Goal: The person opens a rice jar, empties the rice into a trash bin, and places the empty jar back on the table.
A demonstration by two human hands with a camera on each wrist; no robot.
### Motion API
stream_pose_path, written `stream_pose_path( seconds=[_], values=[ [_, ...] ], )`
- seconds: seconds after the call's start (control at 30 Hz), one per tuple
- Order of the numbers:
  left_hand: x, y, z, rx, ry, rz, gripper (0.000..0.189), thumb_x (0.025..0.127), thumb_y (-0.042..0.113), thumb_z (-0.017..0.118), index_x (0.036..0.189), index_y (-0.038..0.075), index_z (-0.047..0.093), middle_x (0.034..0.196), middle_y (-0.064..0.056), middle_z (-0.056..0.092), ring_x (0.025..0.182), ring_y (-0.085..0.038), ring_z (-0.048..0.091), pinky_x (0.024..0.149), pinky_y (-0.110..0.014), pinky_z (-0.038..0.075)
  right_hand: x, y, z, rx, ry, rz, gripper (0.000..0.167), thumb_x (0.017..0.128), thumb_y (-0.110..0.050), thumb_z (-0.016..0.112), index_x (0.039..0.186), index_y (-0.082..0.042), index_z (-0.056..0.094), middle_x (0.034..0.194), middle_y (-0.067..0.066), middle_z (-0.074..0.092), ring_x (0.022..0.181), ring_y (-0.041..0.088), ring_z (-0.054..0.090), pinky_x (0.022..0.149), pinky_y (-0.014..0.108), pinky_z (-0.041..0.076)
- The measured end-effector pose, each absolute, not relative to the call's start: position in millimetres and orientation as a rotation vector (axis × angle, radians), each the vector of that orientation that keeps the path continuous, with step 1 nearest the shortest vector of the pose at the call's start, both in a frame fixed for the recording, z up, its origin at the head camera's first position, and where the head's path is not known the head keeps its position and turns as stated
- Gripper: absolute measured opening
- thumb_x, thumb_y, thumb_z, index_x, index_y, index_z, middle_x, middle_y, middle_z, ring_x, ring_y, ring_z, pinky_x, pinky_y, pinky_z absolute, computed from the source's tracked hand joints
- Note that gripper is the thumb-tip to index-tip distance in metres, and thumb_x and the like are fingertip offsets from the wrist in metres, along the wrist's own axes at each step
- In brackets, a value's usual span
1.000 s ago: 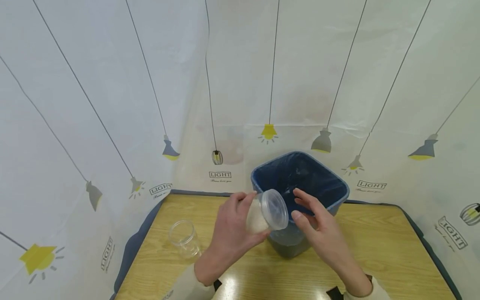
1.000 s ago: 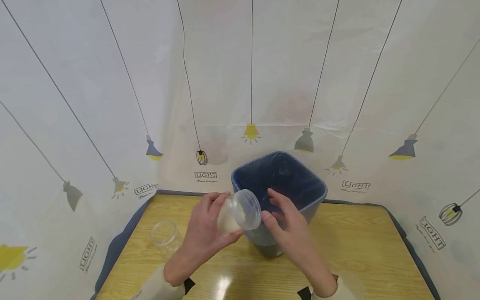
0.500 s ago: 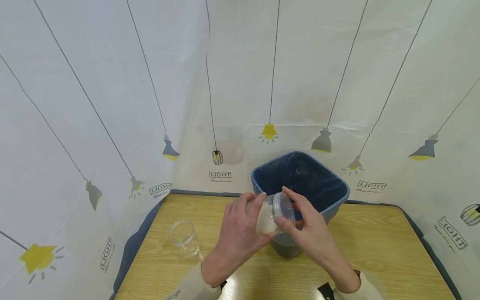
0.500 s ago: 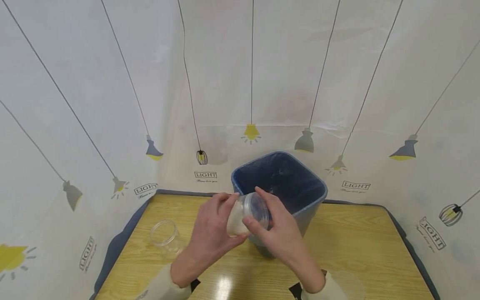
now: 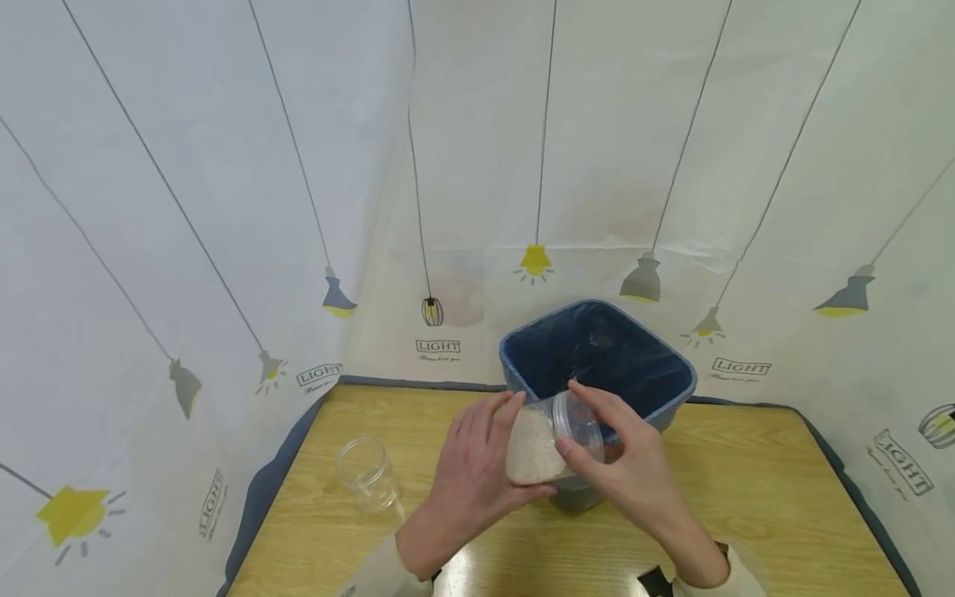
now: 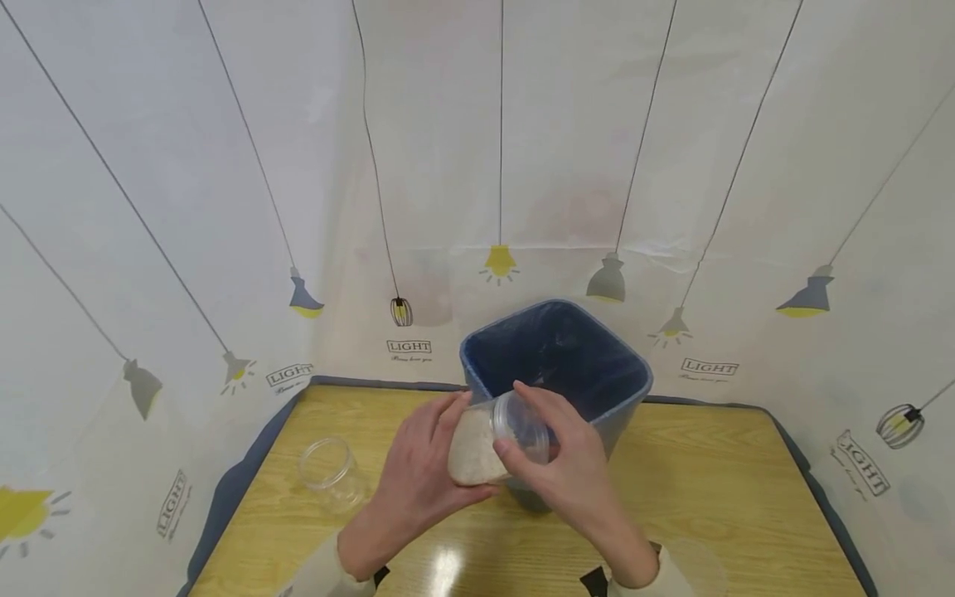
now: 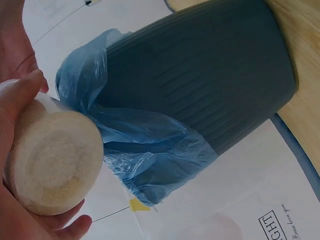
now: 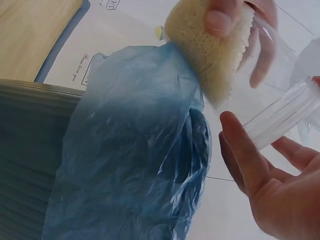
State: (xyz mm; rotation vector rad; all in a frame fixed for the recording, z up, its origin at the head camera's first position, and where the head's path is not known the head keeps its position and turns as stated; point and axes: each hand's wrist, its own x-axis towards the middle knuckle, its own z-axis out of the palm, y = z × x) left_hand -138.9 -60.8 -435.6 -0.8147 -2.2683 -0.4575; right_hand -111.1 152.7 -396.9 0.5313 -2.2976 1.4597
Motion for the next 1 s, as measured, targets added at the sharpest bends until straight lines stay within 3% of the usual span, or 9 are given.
stream_pose_path(
  seconds=[0.17,0.27,0.4,0.53,0.77,1.0],
  values=[
    [-138,-61,-440,-0.832,-2.243,-0.482,0.107,0.057,0.056,0.097,0.142,0.008,0.052,0.124,-0.008,0.063,0.103,-0.022,0.066,0.081,-0.038,0.059,-109,156,-396,0.589,-2.353,1.384,0.059,0.092,-0.015,0.077,0.147,-0.019,0.058,0.143,0.007,0.059,0.112,0.026,0.06,0.068,0.029,0.059],
    [-135,-60,-443,-0.823,-2.238,-0.489,0.104,0.056,0.056,0.096,0.139,0.008,0.054,0.117,-0.007,0.065,0.093,-0.019,0.067,0.074,-0.035,0.059,-108,156,-395,0.589,-2.453,1.209,0.06,0.095,-0.023,0.074,0.15,-0.019,0.054,0.146,0.007,0.057,0.12,0.03,0.061,0.077,0.04,0.06],
    [-132,-59,-447,-0.802,-2.246,-0.502,0.105,0.056,0.057,0.096,0.138,0.006,0.055,0.114,-0.007,0.066,0.089,-0.018,0.067,0.07,-0.034,0.059,-106,152,-394,0.528,-2.564,0.954,0.061,0.099,-0.039,0.067,0.155,-0.021,0.049,0.147,0.008,0.057,0.117,0.031,0.066,0.086,0.054,0.057],
    [-130,-56,-447,-0.784,-2.271,-0.528,0.103,0.057,0.058,0.095,0.137,0.005,0.056,0.112,-0.008,0.066,0.089,-0.017,0.066,0.069,-0.032,0.058,-107,147,-397,0.493,-2.556,0.805,0.063,0.101,-0.045,0.063,0.155,-0.016,0.049,0.14,0.012,0.061,0.105,0.031,0.07,0.079,0.054,0.058],
    [-123,-54,-447,-0.807,-2.358,-0.678,0.099,0.059,0.053,0.095,0.137,0.006,0.056,0.116,-0.006,0.067,0.093,-0.015,0.066,0.072,-0.029,0.057,-116,147,-410,0.592,-2.365,0.729,0.05,0.097,-0.043,0.065,0.134,-0.01,0.066,0.119,0.008,0.068,0.1,0.025,0.069,0.076,0.046,0.059],
    [-118,-53,-445,-0.841,-2.438,-0.856,0.098,0.062,0.048,0.096,0.141,0.007,0.054,0.122,-0.004,0.067,0.096,-0.015,0.065,0.073,-0.029,0.056,-120,150,-414,0.697,-2.208,0.817,0.047,0.095,-0.043,0.063,0.122,-0.005,0.069,0.112,0.007,0.067,0.1,0.023,0.065,0.077,0.046,0.057]
  ],
)
